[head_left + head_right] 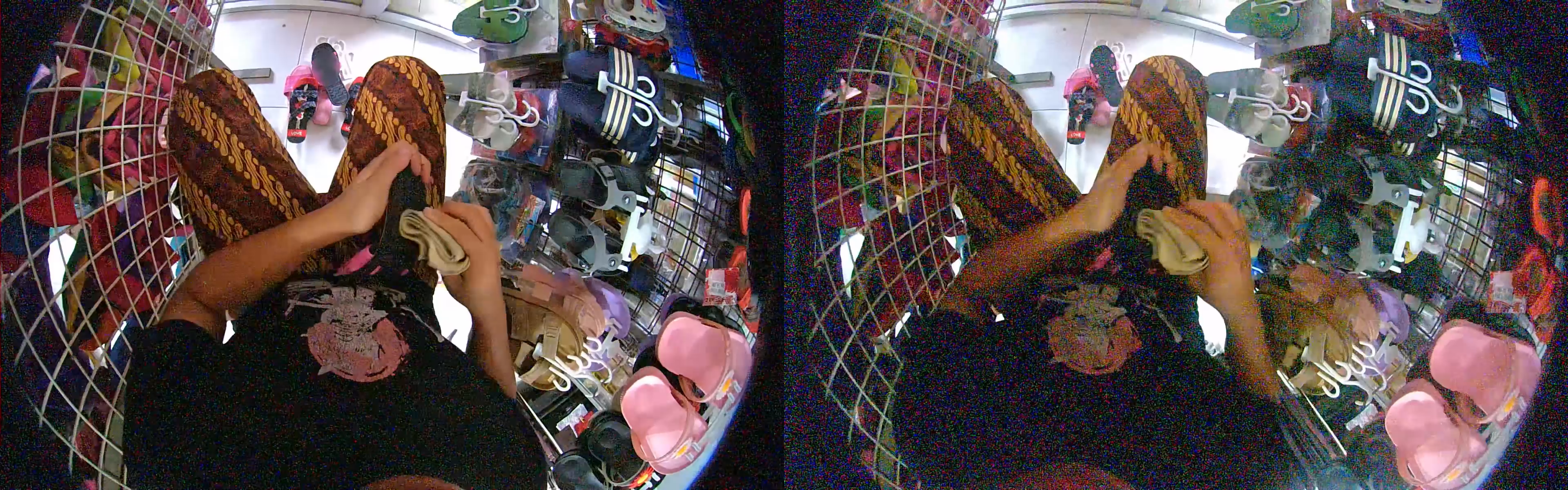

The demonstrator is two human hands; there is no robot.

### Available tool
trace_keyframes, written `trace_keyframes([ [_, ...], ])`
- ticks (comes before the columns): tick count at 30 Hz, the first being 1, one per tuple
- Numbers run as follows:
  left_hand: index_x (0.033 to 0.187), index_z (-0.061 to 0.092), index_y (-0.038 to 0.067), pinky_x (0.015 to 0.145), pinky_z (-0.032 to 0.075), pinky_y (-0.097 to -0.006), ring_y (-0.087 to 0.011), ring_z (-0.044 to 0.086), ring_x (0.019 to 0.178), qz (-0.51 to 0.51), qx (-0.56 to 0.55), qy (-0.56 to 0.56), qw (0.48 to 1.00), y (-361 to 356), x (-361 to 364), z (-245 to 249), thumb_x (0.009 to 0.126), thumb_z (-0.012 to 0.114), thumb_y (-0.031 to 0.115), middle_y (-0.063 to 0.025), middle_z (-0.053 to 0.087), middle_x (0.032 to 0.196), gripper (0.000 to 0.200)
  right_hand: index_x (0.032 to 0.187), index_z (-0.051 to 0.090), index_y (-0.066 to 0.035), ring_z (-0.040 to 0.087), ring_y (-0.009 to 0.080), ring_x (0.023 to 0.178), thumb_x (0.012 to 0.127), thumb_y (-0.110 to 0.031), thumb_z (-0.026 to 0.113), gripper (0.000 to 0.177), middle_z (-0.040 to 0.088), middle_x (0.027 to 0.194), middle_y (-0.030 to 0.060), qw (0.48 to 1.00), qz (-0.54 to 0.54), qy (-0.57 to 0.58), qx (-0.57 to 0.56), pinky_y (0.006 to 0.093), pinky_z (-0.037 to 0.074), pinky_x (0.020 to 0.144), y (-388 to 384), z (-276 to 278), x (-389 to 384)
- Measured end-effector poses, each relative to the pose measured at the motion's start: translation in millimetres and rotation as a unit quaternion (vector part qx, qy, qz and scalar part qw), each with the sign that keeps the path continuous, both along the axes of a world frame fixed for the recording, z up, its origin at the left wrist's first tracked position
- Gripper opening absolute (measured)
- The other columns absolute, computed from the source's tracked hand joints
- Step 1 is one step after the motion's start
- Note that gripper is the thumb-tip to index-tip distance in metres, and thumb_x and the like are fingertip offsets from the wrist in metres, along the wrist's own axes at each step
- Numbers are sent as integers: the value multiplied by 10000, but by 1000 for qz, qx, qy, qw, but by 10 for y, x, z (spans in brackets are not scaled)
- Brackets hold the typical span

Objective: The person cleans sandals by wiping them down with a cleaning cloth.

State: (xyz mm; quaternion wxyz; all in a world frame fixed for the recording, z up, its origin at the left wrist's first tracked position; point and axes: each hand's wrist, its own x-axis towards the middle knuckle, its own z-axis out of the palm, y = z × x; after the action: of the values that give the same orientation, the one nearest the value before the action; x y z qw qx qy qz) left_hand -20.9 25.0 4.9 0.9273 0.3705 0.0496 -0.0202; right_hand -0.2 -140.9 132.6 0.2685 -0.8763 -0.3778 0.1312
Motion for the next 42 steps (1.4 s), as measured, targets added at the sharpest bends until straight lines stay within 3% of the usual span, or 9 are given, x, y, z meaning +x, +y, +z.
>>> trace_keyframes([
  [3,905,475,59,839,419,-291,-167,522,885,-6,-88,43,995,123,0,14,1043,330,351,-90,571,950,353,1173,660,-111,561,346,1051,670,-29,714,512,622,1097,130,997,-56,32,-46,413,448,927,-171,-143,43],
  [6,955,509,54,817,449,-292,-163,541,881,38,-10,-22,999,365,117,137,1038,336,348,-118,611,1037,351,1154,650,-80,567,347,1037,686,-19,691,474,625,1073,139,993,-110,-29,-24,422,450,924,-295,-465,47],
  [10,1123,552,40,782,523,-285,-170,641,888,87,-94,89,988,564,127,365,1021,430,303,-111,646,1116,307,1197,577,4,584,387,984,790,-28,625,411,578,1132,192,980,-192,-27,45,428,447,916,-166,-1059,-197],
  [11,1170,561,34,772,534,-273,-172,665,895,75,-78,157,982,606,80,424,1009,480,280,-91,649,1117,304,1220,554,14,587,379,959,792,-82,623,444,588,1107,192,965,-179,-182,60,431,445,900,-198,-1307,-259],
  [14,1215,568,36,809,516,-270,-156,650,923,8,-94,237,967,642,163,263,997,519,297,-67,648,1107,344,1216,553,19,588,359,950,790,-109,628,451,601,1070,189,962,-227,-95,121,424,447,886,-24,-1131,-228],
  [18,1263,560,24,867,484,-268,-151,623,983,25,103,165,981,714,102,246,934,597,219,-60,642,1116,385,1202,564,20,593,335,954,800,-89,627,421,613,1036,183,958,-226,-122,128,407,448,880,-57,-1178,-204],
  [23,1340,494,6,909,473,-284,-166,599,1042,-63,150,133,978,762,95,221,827,641,25,-82,630,1155,534,1210,553,24,595,336,975,793,-37,638,430,612,1069,179,955,-238,-123,127,404,448,913,-118,-1246,-200],
  [30,1492,275,14,947,470,-295,-167,572,1116,-134,208,65,967,772,88,307,807,612,-67,-110,596,1248,767,1216,539,30,581,361,981,766,-20,629,462,597,1083,199,953,-249,-136,108,428,437,917,-151,-1262,-185],
  [42,1426,370,34,836,560,-350,-233,666,989,-140,39,113,983,684,172,446,787,478,-53,-132,644,1136,654,1244,527,45,572,392,1027,737,-51,625,525,592,1114,218,958,-223,-145,103,450,419,966,-165,-1287,-101],
])
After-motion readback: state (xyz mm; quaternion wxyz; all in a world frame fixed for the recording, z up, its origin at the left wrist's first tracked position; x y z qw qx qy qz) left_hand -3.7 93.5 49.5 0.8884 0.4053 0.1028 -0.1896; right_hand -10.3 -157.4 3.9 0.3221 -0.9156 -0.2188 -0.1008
